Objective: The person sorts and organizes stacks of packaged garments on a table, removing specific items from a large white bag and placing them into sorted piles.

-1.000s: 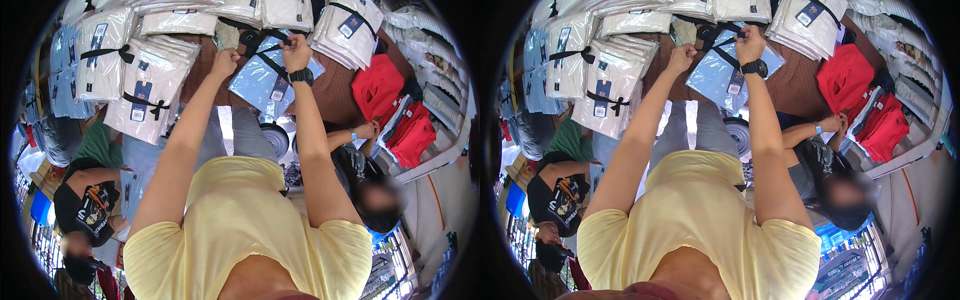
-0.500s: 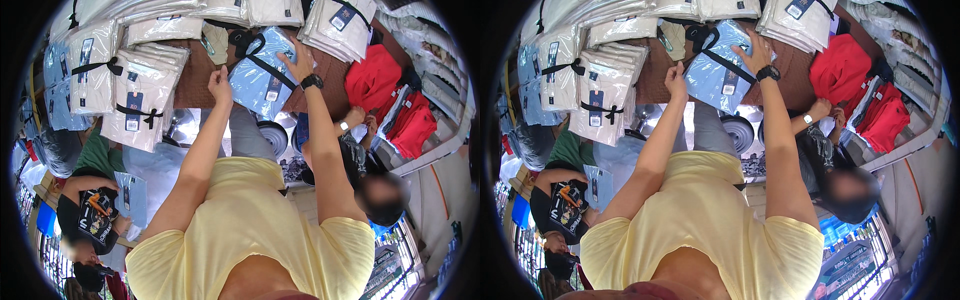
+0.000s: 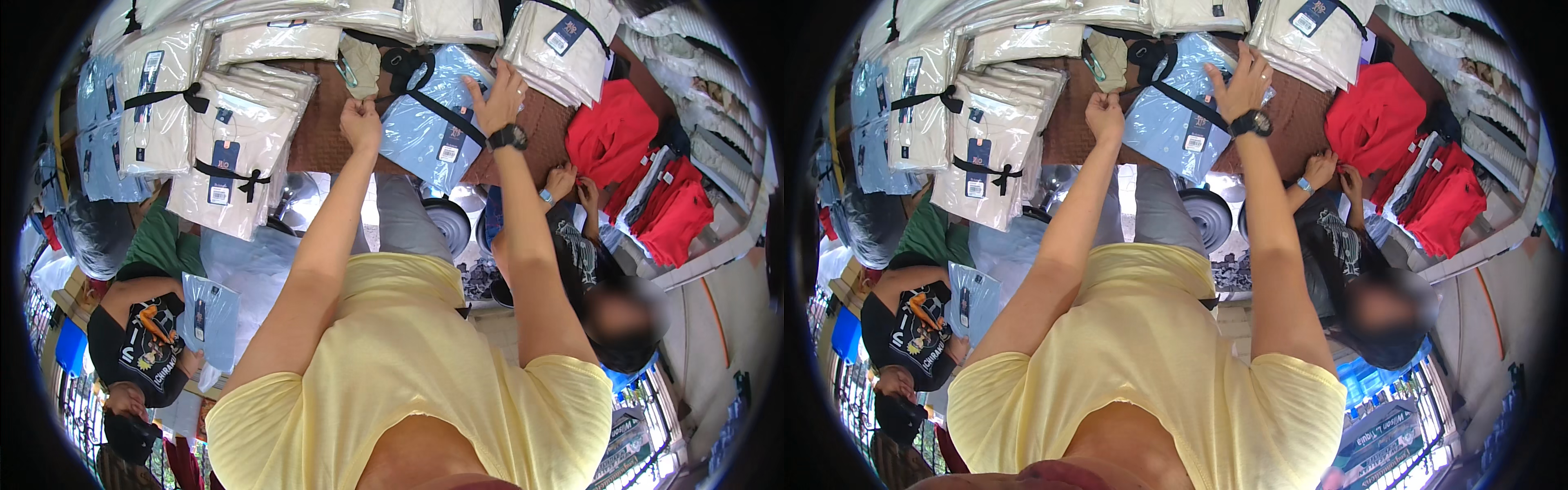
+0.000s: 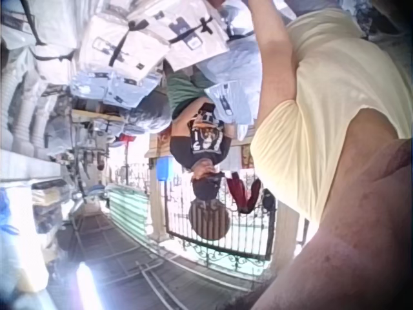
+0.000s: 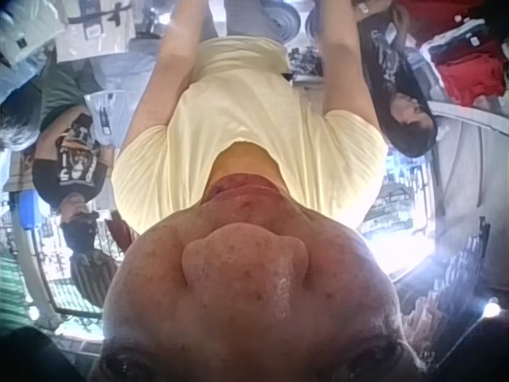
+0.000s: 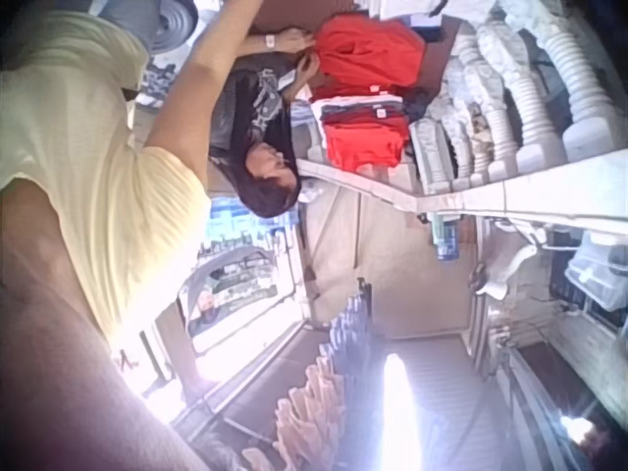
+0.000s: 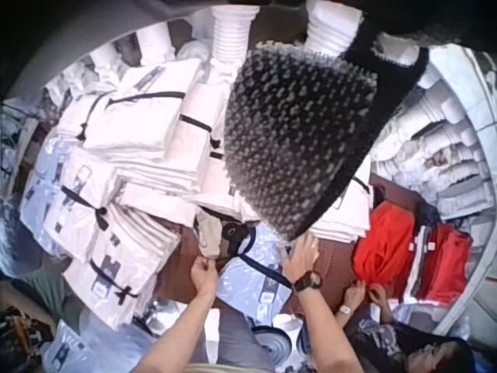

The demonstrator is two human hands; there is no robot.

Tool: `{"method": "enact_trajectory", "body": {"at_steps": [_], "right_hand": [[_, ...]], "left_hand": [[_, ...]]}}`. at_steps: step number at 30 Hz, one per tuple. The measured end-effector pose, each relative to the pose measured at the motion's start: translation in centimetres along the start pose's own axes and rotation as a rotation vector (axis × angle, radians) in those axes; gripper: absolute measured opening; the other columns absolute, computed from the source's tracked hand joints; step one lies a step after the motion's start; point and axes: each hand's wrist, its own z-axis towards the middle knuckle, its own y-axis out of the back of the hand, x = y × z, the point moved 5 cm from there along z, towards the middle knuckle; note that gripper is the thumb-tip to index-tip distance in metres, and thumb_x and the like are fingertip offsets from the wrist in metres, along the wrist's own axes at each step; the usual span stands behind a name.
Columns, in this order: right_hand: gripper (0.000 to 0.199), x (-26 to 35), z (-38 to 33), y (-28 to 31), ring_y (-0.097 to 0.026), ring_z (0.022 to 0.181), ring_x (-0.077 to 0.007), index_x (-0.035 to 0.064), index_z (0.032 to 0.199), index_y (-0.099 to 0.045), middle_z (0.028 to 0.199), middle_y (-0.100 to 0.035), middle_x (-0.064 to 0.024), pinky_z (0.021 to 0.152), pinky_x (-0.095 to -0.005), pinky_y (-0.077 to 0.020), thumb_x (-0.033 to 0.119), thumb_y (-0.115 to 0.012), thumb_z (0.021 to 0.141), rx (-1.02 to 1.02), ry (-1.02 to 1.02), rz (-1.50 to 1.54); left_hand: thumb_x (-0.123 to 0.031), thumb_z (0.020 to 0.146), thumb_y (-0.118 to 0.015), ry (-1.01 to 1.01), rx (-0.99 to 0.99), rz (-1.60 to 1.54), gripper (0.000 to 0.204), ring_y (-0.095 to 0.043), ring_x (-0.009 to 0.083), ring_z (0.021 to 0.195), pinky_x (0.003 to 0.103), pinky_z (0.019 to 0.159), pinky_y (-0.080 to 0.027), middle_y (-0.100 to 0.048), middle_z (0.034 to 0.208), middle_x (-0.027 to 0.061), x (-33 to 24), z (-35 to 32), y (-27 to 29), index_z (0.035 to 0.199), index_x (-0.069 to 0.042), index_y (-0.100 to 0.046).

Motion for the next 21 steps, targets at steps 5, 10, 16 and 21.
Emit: {"method": "enact_trajectory", "body": {"at_steps": [5,10,16,21], "right_hand": [[0.023,8.8,-1.2,-2.1,-0.05,0.092,-0.0349,0.002,0.081,-0.066,0.093,-0.057,-0.0164,0.079,-0.0438,-0.0411,0.024,-0.07,0.076,0.203,0.001,-0.078],[0.015,9.6,-0.8,-6.8,-0.056,0.087,-0.0383,0.0031,0.087,-0.06,0.087,-0.06,-0.0181,0.073,-0.0471,-0.0449,0.014,-0.066,0.078,0.298,0.009,0.153],[0.013,11.1,-1.8,-8.0,-0.059,0.081,-0.0415,0.0027,0.088,-0.057,0.081,-0.063,-0.0208,0.071,-0.0484,-0.0473,0.004,-0.063,0.076,0.322,0.023,0.325],[0.014,10.4,-1.3,-9.0,-0.06,0.077,-0.039,0.0024,0.092,-0.058,0.079,-0.064,-0.02,0.067,-0.0456,-0.0481,0.006,-0.064,0.08,0.255,0.018,0.377]], "left_hand": [[-0.006,0.089,-0.063,0.198,0.34,-0.74,0.013,-0.066,0.0174,0.081,0.028,0.073,-0.05,-0.066,0.089,0.0097,0.2,2.1,-1.7,0.092,-0.004,-0.051],[-0.01,0.076,-0.078,-0.215,0.533,-0.23,0.026,-0.063,0.0116,0.072,0.024,0.066,-0.049,-0.069,0.085,0.0073,0.2,3.3,-1.8,0.1,-0.003,-0.071],[-0.011,0.079,-0.074,-0.267,0.471,0.054,0.021,-0.063,0.0099,0.071,0.026,0.067,-0.049,-0.071,0.083,0.0075,1.4,4.2,-2.2,0.099,-0.004,-0.07],[-0.005,0.083,-0.068,-0.16,0.599,-0.102,0.015,-0.062,0.0115,0.076,0.027,0.071,-0.049,-0.07,0.088,0.006,2.8,5.0,-3.1,0.098,-0.002,-0.068]]}}
